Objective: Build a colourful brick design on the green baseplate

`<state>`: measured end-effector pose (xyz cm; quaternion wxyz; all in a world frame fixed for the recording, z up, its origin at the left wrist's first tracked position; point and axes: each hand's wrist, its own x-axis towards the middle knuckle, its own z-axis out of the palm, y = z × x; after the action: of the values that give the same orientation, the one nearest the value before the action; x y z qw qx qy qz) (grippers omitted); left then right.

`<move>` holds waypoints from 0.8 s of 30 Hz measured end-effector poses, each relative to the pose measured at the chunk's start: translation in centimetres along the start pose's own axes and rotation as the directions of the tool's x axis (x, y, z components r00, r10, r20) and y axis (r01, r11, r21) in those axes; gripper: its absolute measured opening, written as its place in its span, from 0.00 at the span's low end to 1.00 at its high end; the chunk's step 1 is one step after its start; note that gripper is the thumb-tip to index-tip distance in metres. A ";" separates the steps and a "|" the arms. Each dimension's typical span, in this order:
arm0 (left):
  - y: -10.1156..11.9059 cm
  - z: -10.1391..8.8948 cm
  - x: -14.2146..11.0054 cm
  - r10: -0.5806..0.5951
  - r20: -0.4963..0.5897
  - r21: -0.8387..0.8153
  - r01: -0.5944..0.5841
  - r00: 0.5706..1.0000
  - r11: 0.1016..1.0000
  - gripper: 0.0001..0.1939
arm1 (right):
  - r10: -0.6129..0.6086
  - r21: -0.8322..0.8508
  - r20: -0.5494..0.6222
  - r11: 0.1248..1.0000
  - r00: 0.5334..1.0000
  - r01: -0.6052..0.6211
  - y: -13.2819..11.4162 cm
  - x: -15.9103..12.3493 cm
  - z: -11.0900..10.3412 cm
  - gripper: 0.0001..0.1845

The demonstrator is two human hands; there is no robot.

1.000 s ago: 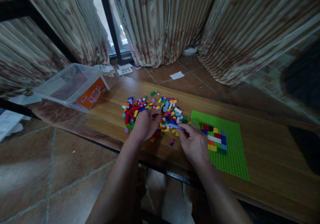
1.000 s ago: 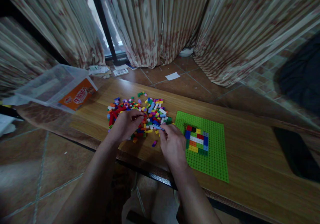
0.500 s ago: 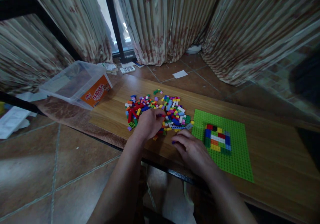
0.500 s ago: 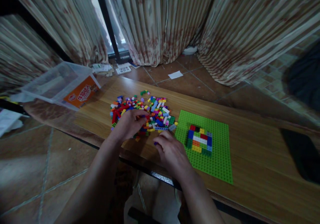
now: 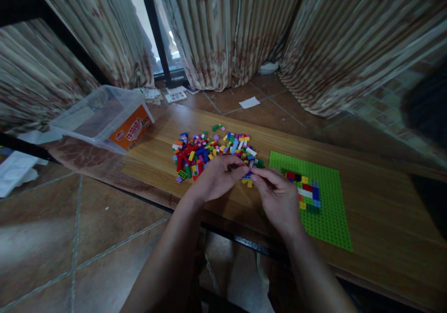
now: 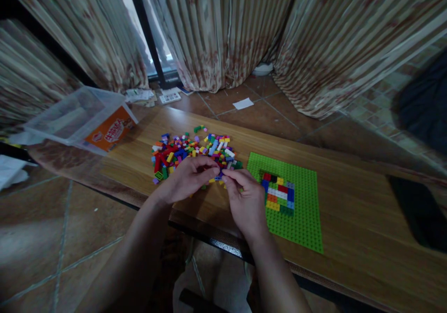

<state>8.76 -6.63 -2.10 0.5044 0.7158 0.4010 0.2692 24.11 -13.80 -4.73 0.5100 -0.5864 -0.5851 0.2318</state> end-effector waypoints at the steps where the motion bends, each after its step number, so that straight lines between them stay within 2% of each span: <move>1: 0.1 0.3 0.0 0.003 0.029 -0.025 -0.003 1.000 1.000 0.12 | 0.023 0.045 -0.012 0.999 1.000 -0.022 0.1 0.1 0.0 0.09; 6: -0.1 1.2 0.1 0.011 0.080 -0.136 0.000 0.997 0.991 0.13 | 0.135 0.191 -0.030 0.973 0.990 -0.127 0.1 0.3 0.0 0.09; 10: 0.2 1.2 -0.1 -0.007 0.080 -0.200 0.023 0.997 0.980 0.13 | 0.215 0.283 -0.010 0.937 0.976 -0.204 0.1 0.4 -0.1 0.08; 15: 0.8 0.7 -0.3 -0.027 0.066 -0.321 0.047 0.997 0.946 0.13 | 0.251 0.392 0.018 0.889 0.968 -0.238 0.8 0.6 0.4 0.08; 17: 0.3 0.1 -0.1 -0.072 -0.020 -0.264 0.065 0.997 0.962 0.12 | 0.233 0.322 -0.035 0.923 0.972 -0.210 1.0 0.7 0.8 0.08; 20: -0.8 -1.2 0.2 -0.078 -0.251 0.014 0.084 0.965 0.996 0.09 | 0.075 0.066 -0.088 0.995 0.993 -0.070 1.1 0.9 1.3 0.07; 22: -1.4 -1.9 0.3 -0.058 -0.317 0.188 0.123 0.947 0.974 0.07 | -0.038 -0.084 -0.033 0.996 0.999 0.035 1.0 1.0 1.6 0.08; 24: -1.8 -2.3 0.1 -0.055 -0.315 0.277 0.148 0.947 0.949 0.08 | -0.097 -0.180 0.042 0.978 0.994 0.103 0.9 1.2 1.9 0.10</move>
<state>6.46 -5.03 -3.04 0.3366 0.7116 0.5464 0.2859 23.14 -11.89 -5.86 0.4555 -0.5965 -0.6408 0.1612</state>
